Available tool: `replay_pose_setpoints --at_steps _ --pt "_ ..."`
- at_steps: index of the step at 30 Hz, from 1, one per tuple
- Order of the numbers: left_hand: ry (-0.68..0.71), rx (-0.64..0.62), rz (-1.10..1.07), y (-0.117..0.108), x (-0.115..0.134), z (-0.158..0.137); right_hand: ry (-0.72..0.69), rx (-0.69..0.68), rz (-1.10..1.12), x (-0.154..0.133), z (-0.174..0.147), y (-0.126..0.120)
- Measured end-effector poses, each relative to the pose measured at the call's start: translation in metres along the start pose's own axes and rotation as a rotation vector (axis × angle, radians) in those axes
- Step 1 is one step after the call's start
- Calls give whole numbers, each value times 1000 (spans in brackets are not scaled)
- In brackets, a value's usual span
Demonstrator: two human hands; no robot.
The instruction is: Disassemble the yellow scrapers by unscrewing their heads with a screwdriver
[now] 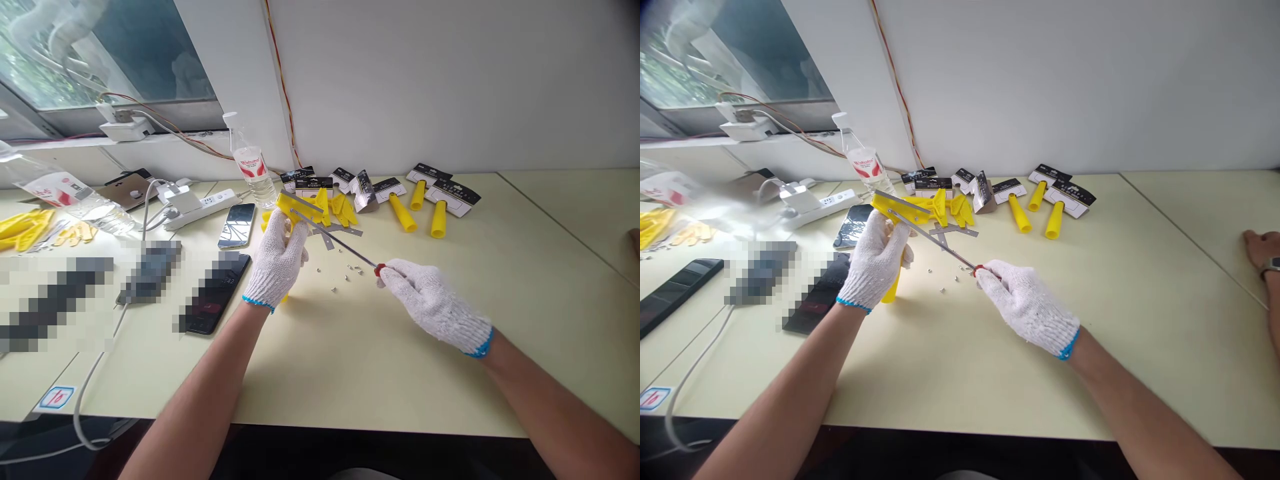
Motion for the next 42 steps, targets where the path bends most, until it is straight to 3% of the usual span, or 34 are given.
replay_pose_setpoints --at_steps 8,12,16,19,22,25,30,34,37,39,42 --pt "-29 6 -41 0 4 0 20 -3 14 -3 0 0" --pt "-150 22 -195 -3 10 2 107 66 86 1 2 -4" --pt "-282 -38 -280 -8 15 3 181 160 293 7 6 -6" --pt "-385 -117 -180 -7 19 0 231 161 286 10 9 -7" --pt "-455 -95 54 -5 20 -4 252 143 183 11 10 -7" --pt "-376 -43 263 -5 18 -7 254 112 121 8 11 -8" --pt "-185 -51 498 -13 14 -8 318 -80 284 -4 9 -11" --pt "-245 -117 360 -13 16 -10 324 -31 195 -3 7 -13" --pt "-295 -116 188 -8 20 -10 207 -13 222 2 6 -12" --pt "-269 -110 90 -5 21 -8 161 -48 250 3 4 -12" --pt "-224 -80 -16 -5 19 -3 205 -144 223 0 2 -12"
Point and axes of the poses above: each hand's wrist, its own z-axis towards the middle knuckle, its own y-axis out of the palm, x = y × z, the point moved 1 cm from there along z, towards the middle knuckle, and after that the axes turned 15 degrees about -z, right-handed, at the moved point
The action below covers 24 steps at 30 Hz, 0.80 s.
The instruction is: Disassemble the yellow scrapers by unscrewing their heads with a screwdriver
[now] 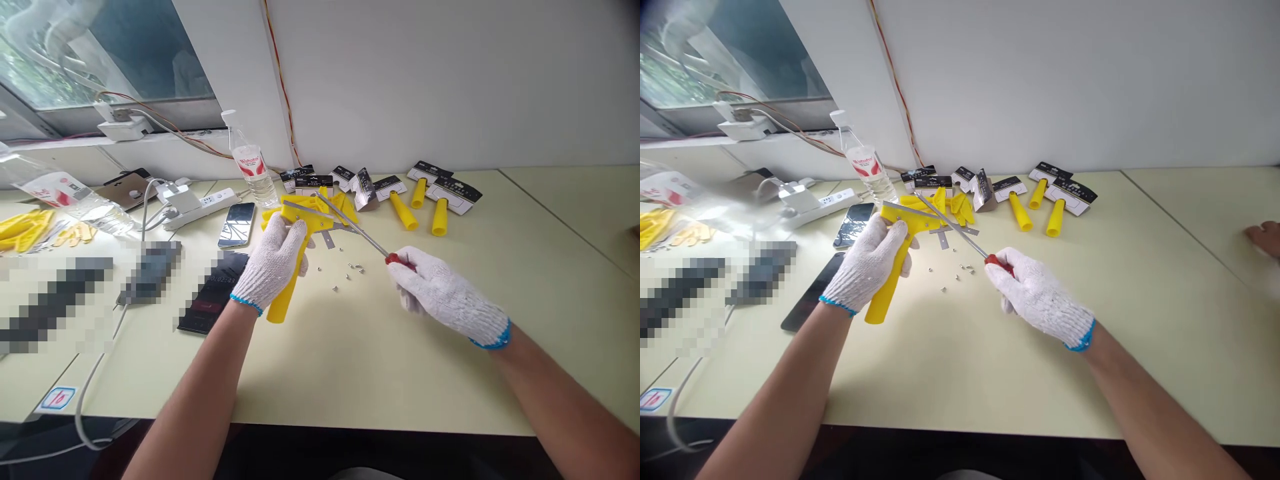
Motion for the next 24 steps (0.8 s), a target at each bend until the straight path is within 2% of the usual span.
replay_pose_setpoints --at_steps 2,6,13,18,22,24 --pt "23 34 -28 -1 -2 3 13 13 -71 -3 -1 0" --pt "48 92 -33 1 -5 5 -116 101 -194 -4 -2 0" --pt "79 110 19 6 -8 3 -140 95 -213 5 0 5" --pt "77 134 44 5 -9 3 -146 99 -202 0 -1 8" --pt "143 145 205 0 -15 4 -90 114 -219 -3 -3 4" --pt "232 148 356 -4 -18 6 -46 8 -138 1 -2 2"
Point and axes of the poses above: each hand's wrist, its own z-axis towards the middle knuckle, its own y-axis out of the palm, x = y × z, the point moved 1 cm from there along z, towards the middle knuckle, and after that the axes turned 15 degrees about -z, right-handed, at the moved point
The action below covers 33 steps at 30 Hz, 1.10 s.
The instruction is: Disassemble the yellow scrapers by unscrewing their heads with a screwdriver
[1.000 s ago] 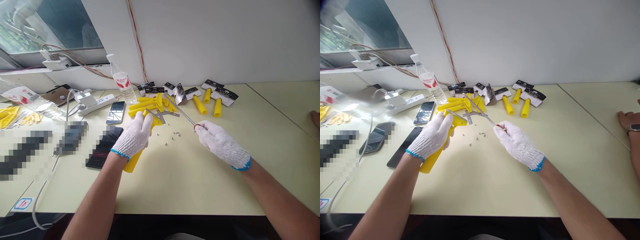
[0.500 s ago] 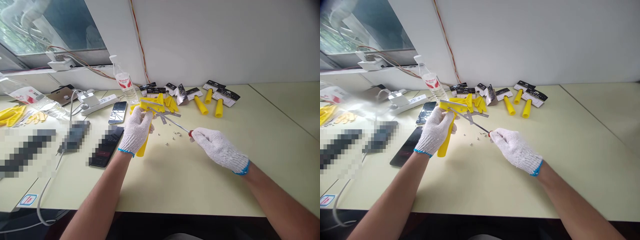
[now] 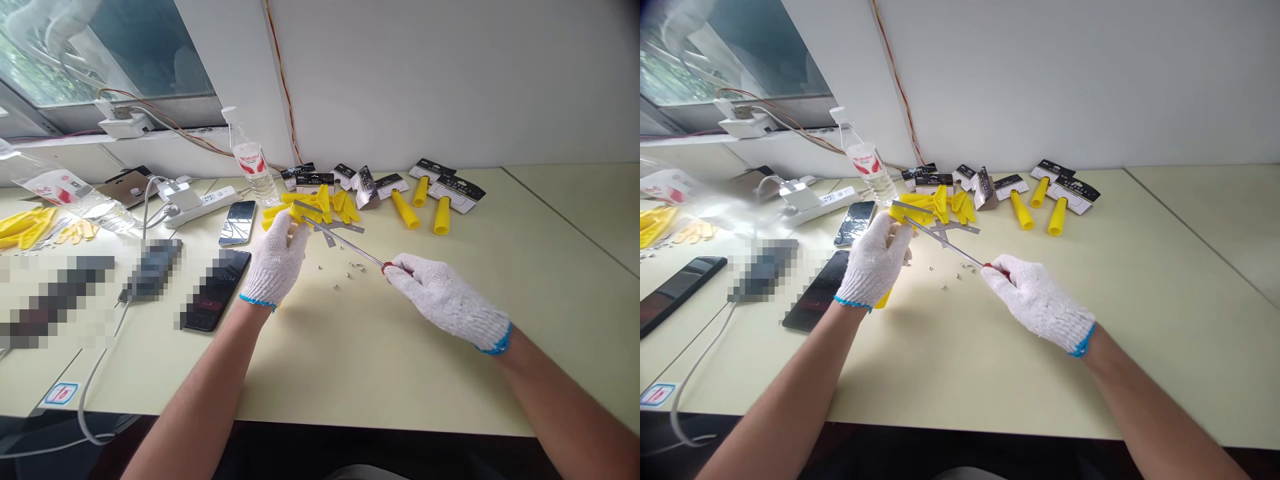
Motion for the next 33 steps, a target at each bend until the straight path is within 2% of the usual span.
replay_pose_setpoints --at_steps 4,5,8,10,12,15,18,19,20,21,22,25,27,28,30,31,33 --pt "210 -44 192 -3 -6 2 -14 -492 417 15 4 4" --pt "251 -58 213 -3 -6 3 -24 -562 505 18 6 5" --pt "303 -89 248 -6 -7 5 14 -630 673 23 12 8" --pt "302 -106 268 -8 -8 5 53 -601 645 22 15 11" --pt "293 -116 291 -10 -8 6 24 -458 461 19 17 12" --pt "267 -144 331 -12 -8 7 -74 -151 179 11 12 16" --pt "232 -157 340 -11 -6 8 -94 300 -220 1 2 17" --pt "219 -142 328 -10 -5 8 -88 410 -327 -2 0 16" --pt "208 -118 311 -10 -4 8 -84 436 -362 -3 -1 15" --pt "201 -95 293 -10 -4 8 -72 364 -295 -3 -1 13" --pt "202 -82 278 -9 -3 8 -51 206 -149 -1 1 11" --pt "240 -89 255 -8 -5 8 93 -374 455 7 7 4" --pt "257 -110 245 -8 -7 8 176 -586 683 12 9 1" --pt "261 -115 242 -8 -8 8 170 -602 674 14 11 -1" --pt "257 -120 243 -10 -11 9 104 -487 497 15 13 0" --pt "251 -120 248 -11 -11 9 73 -392 399 15 14 1" --pt "230 -114 261 -12 -12 10 29 -104 215 12 15 6"
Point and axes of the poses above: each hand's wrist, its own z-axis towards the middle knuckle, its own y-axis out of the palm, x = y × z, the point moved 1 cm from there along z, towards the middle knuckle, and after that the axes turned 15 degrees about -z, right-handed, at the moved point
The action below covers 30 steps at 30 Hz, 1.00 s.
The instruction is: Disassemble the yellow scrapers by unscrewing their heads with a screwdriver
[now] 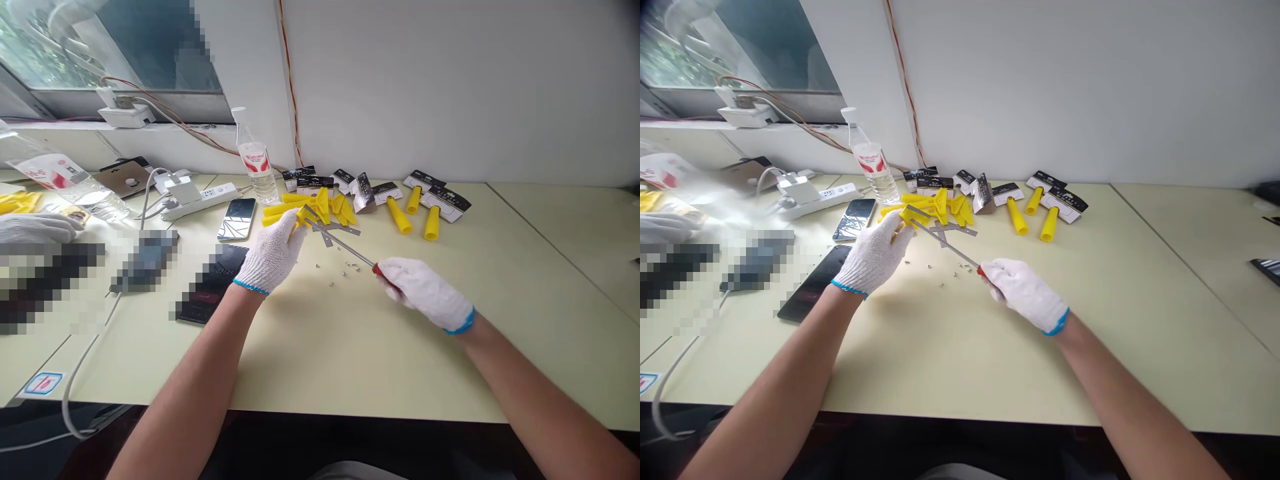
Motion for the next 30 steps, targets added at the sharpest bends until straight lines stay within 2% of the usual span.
replay_pose_setpoints --at_steps 3,4,5,6,7,10,11,13,14,16,19,21,22,23,24,25,29,30 --pt "-32 6 2 -1 0 0 -106 491 -296 -6 -1 9" --pt "-36 8 -4 -1 0 0 -114 591 -380 -8 -3 11" --pt "-32 13 -11 -1 1 0 -92 607 -427 -9 -3 12" --pt "-24 17 -16 -1 2 0 -54 533 -425 -10 -4 12" --pt "-12 20 -19 -1 3 0 -15 401 -377 -10 -4 10" --pt "16 12 -17 1 6 -1 110 -93 -38 -7 -2 0" --pt "20 8 -19 2 6 -2 168 -215 94 -6 -2 -3" --pt "19 8 -21 3 6 -2 265 -324 222 -3 0 -8" --pt "19 11 -19 4 5 -2 246 -288 181 -2 0 -8" --pt "16 8 -10 5 2 -2 102 -103 -7 -3 0 -5" --pt "-2 11 -7 5 -1 -2 -107 327 -319 -8 -5 6" --pt "-32 36 -24 5 -1 -2 -185 581 -476 -11 -8 14" --pt "-47 52 -35 4 0 -2 -207 664 -523 -12 -9 16" --pt "-58 65 -46 4 0 -1 -197 688 -526 -13 -9 17" --pt "-64 76 -54 3 1 -1 -151 636 -482 -12 -7 16" --pt "-66 79 -58 3 2 -1 -96 518 -400 -10 -6 13" --pt "-7 37 -45 6 4 -2 129 -239 151 -1 -4 -2" --pt "6 28 -44 6 4 -2 163 -340 244 0 -5 -5"
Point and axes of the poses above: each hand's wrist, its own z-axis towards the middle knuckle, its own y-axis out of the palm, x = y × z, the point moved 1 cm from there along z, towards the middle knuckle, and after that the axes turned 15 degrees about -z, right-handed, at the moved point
